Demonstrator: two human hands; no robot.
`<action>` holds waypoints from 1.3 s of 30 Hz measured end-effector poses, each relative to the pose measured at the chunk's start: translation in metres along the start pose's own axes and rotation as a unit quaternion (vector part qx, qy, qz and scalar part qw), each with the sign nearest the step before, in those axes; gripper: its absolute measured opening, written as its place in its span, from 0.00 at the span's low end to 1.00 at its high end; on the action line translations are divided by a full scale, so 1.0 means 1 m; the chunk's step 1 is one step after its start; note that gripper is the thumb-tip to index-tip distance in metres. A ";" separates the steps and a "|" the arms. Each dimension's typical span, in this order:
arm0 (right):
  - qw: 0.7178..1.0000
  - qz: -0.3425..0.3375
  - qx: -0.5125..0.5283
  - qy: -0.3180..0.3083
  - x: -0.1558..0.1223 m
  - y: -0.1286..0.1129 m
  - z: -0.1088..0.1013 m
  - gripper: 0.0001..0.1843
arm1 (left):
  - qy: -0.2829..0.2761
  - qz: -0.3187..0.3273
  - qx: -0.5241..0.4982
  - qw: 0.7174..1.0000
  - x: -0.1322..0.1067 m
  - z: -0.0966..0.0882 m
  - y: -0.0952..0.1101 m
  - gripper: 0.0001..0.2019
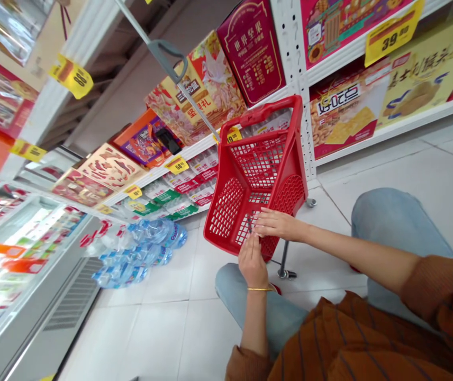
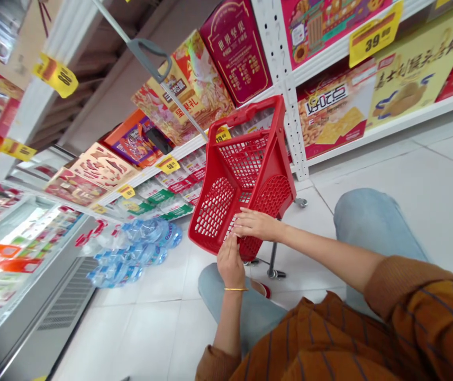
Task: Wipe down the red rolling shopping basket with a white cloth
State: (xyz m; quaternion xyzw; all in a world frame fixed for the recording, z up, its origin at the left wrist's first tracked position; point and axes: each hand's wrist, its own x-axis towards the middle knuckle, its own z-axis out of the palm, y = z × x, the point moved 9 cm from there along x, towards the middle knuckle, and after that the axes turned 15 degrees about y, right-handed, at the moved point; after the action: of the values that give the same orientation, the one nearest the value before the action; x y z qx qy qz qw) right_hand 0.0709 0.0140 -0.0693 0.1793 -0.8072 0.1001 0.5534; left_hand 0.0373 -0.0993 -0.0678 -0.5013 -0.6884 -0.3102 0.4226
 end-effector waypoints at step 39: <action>0.912 0.344 0.085 0.206 -0.042 0.091 -0.032 0.16 | -0.337 0.424 -0.192 0.818 0.062 0.051 0.036 0.34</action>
State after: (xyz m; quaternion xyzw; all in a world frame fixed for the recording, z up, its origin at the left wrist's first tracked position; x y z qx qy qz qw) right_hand 0.0754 0.1169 -0.0936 -0.0871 -0.6757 0.3873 0.6212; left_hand 0.0488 -0.0180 -0.0356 -0.8878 -0.4337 -0.0379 0.1491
